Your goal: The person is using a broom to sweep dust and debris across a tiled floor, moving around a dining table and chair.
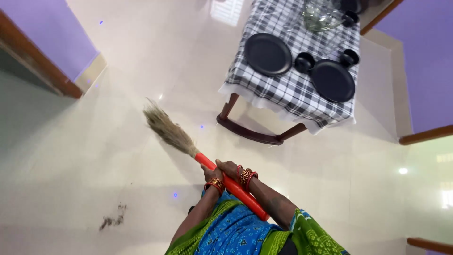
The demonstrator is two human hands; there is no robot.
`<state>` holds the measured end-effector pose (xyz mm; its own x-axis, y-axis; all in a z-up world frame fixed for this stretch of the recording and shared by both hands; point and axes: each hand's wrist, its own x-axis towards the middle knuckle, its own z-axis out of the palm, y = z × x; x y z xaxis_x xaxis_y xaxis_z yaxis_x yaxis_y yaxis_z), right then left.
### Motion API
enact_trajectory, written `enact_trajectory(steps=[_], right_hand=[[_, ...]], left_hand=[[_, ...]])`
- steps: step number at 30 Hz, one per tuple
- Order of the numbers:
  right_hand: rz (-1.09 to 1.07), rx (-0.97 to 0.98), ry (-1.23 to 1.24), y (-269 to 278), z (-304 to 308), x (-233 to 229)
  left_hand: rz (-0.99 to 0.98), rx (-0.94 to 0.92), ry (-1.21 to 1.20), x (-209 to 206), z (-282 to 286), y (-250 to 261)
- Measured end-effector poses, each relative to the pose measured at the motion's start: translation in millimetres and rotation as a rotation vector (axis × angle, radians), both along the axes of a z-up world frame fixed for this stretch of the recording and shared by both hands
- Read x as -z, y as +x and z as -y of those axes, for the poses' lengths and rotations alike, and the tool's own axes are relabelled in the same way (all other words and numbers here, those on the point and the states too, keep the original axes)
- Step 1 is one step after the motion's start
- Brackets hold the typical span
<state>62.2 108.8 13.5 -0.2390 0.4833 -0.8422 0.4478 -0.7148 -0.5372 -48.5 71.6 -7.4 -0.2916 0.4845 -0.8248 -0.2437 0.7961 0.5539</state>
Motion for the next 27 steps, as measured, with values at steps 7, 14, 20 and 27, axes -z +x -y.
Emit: enact_trajectory(steps=[7, 14, 20, 27], right_hand=[[-0.223, -0.286, 0.35, 19, 16, 34], [-0.227, -0.247, 0.249, 6, 32, 6], [-0.191, -0.345, 0.351, 9, 41, -36], [-0.152, -0.388, 0.288, 14, 58, -24]], left_hand=[[0.017, -0.046, 0.133, 36, 14, 5], [0.38, -0.324, 0.27, 33, 20, -2], [0.52, -0.261, 0.481, 61, 30, -1], [0.79, -0.371, 0.271, 69, 52, -2]])
